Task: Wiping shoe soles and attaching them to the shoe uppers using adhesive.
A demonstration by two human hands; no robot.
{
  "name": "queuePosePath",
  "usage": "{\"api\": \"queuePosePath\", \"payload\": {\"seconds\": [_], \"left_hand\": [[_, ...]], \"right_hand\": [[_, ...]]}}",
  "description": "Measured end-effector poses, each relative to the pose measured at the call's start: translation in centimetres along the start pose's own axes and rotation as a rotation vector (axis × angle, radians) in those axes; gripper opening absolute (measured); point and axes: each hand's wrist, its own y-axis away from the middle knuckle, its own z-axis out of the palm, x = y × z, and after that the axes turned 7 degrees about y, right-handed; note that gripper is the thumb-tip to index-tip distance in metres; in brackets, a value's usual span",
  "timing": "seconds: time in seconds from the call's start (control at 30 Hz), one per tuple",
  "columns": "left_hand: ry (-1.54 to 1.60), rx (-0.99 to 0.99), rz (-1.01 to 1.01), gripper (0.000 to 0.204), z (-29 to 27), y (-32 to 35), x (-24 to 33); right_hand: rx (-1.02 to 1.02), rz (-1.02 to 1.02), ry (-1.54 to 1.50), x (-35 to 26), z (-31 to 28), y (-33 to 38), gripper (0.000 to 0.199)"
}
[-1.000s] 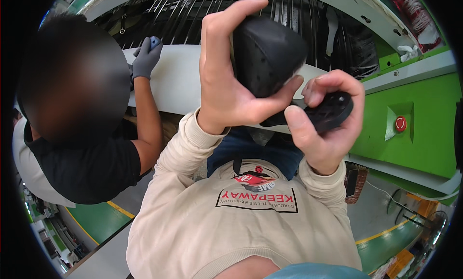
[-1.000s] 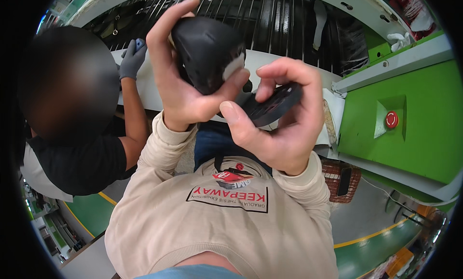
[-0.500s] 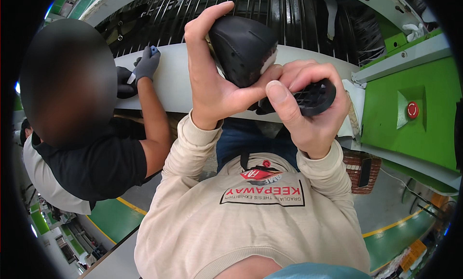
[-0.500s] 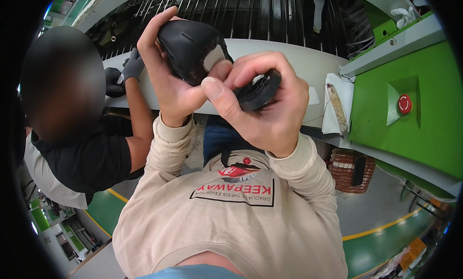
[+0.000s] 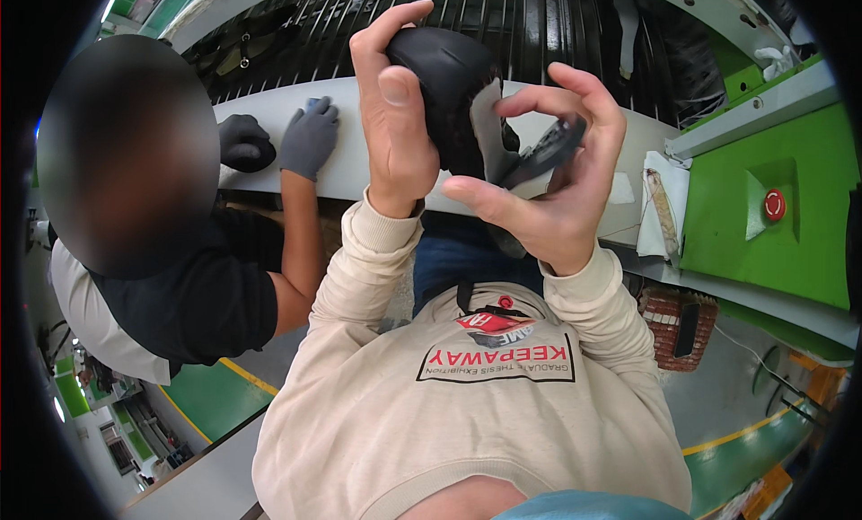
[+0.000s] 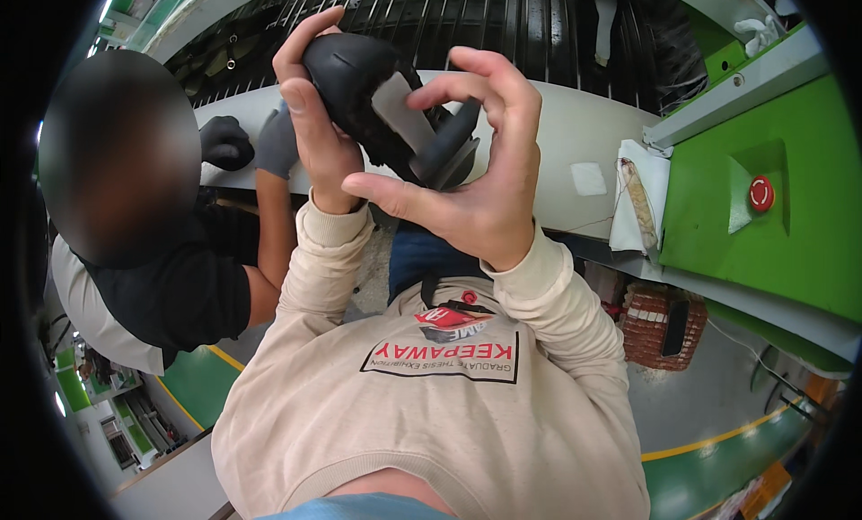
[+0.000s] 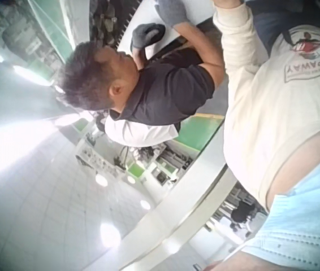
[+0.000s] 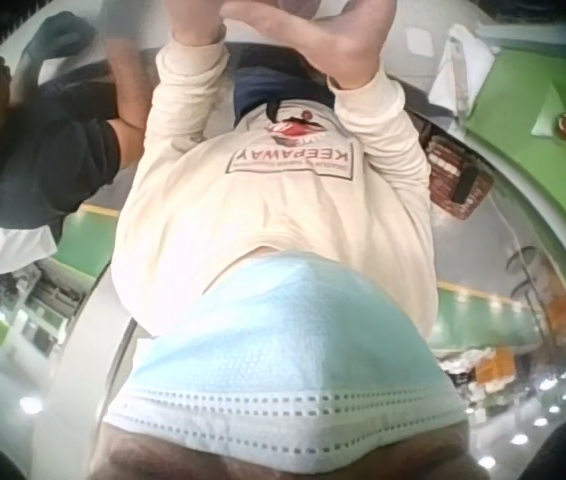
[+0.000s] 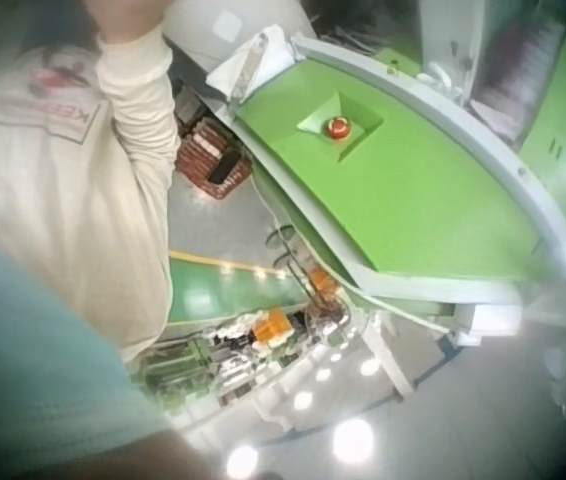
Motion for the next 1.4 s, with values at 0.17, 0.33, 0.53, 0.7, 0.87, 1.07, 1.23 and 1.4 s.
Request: {"api": "queuePosePath", "payload": {"seconds": [0.17, 0.33, 0.53, 0.7, 0.87, 1.07, 1.23, 1.4], "left_hand": [[0.079, 0.114, -0.075, 0.076, 0.4, -0.4, -0.5], [0.858, -0.055, 0.251, 0.062, -0.5, -1.5, -5.3], [0.233, 0.181, -0.2, 0.057, -0.3, -1.0, -1.5], [0.265, 0.149, -0.197, 0.055, -0.8, -1.1, -1.7], [0.296, 0.132, -0.22, 0.055, -0.9, -0.9, -1.8], [0.281, 0.127, -0.214, 0.054, -0.8, -0.9, -1.5], [0.164, 0.13, -0.213, 0.056, -0.4, -1.3, -0.4], [0.168, 0.021, -0.179, 0.063, -1.0, -1.0, 1.2]], "right_hand": [[-0.015, 0.001, 0.177, 2.7, 1.0, 1.6, 0.073], [0.043, -0.118, 0.312, 3.3, 3.4, 0.5, 0.076], [0.044, -0.091, 0.366, 4.1, 4.0, -0.4, 0.072], [0.013, -0.148, 0.405, 4.6, 4.0, -0.8, 0.076], [-0.012, -0.136, 0.408, 4.7, 4.0, -0.9, 0.076], [-0.016, -0.102, 0.375, 4.2, 3.8, -1.0, 0.076], [-0.014, -0.118, 0.374, 4.1, 3.5, -1.1, 0.075], [-0.026, -0.092, 0.362, 3.7, 3.5, -1.0, 0.075]]}}
